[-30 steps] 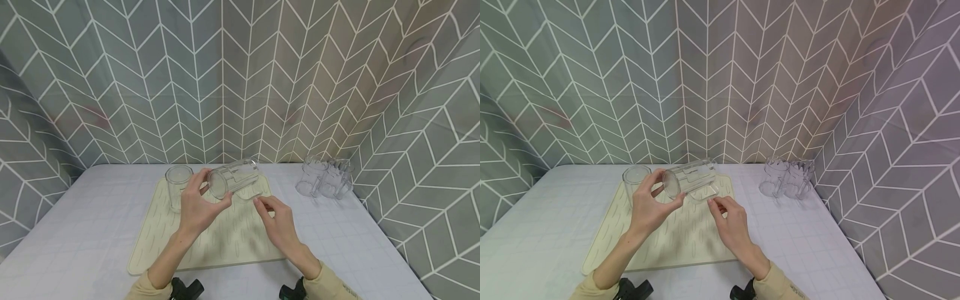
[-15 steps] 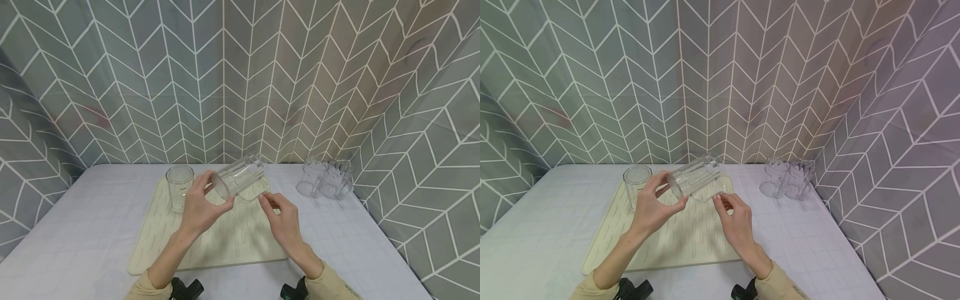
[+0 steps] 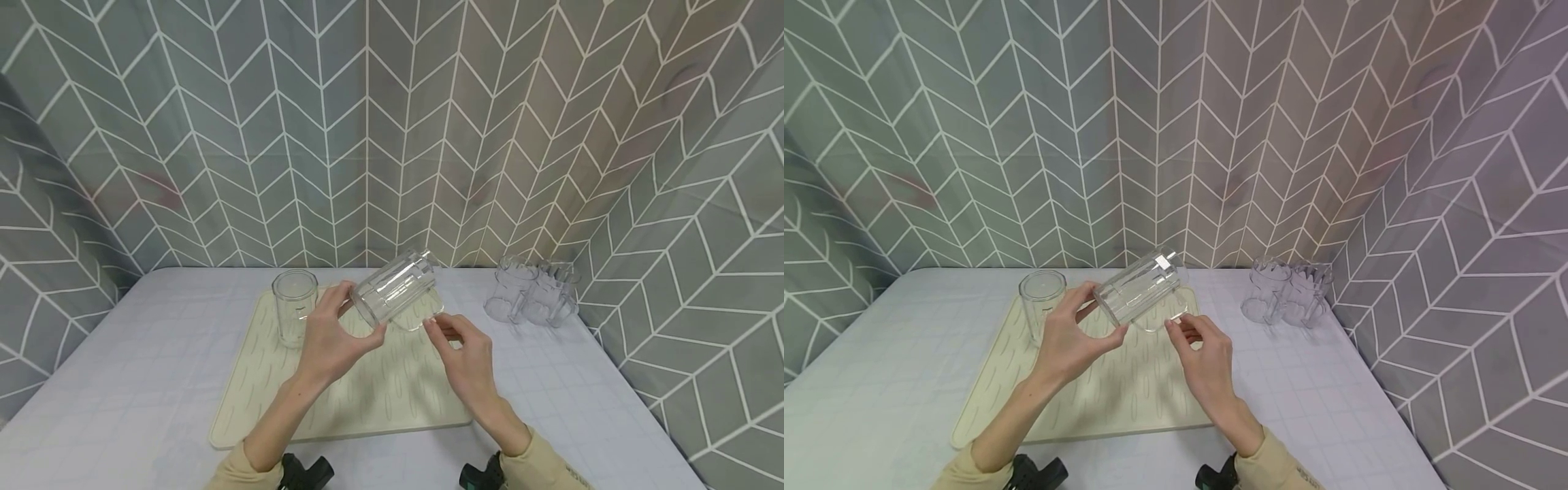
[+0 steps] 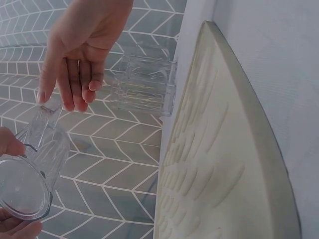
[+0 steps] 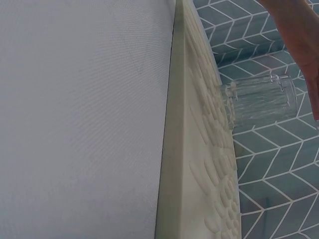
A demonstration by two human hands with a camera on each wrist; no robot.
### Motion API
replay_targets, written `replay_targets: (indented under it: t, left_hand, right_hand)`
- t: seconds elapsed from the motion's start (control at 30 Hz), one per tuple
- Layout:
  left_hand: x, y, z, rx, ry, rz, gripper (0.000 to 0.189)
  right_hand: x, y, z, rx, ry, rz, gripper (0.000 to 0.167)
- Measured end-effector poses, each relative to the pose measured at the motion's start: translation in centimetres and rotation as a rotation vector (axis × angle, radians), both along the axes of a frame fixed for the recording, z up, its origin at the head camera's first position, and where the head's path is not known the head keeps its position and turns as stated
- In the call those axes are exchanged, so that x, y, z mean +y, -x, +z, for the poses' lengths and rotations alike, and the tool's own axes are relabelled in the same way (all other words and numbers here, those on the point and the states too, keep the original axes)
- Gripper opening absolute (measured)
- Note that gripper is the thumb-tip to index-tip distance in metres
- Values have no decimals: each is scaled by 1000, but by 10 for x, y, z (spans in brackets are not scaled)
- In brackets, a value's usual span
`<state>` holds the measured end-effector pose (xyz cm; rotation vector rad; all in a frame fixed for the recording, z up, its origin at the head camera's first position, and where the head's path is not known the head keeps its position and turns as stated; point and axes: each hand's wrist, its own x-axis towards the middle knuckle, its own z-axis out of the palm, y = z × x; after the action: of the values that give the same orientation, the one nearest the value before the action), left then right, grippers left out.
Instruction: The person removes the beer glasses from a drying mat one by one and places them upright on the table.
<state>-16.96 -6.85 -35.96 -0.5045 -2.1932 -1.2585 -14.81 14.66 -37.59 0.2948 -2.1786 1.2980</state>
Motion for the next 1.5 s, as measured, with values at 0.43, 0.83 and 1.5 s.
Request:
replay_targets:
  t: [0.43, 0.83, 1.5]
  left_hand:
    - [1, 0, -3, -3, 53, 22, 65]
    - [3, 0, -6, 8, 75, 22, 66]
    - [8, -2, -11, -40, 83, 38, 65]
  right_hand:
    - [1, 1, -2, 73, 32, 3, 15]
    - [-1, 0, 0, 98, 74, 16, 14]
    - [-9, -11, 19, 172, 59, 27, 16]
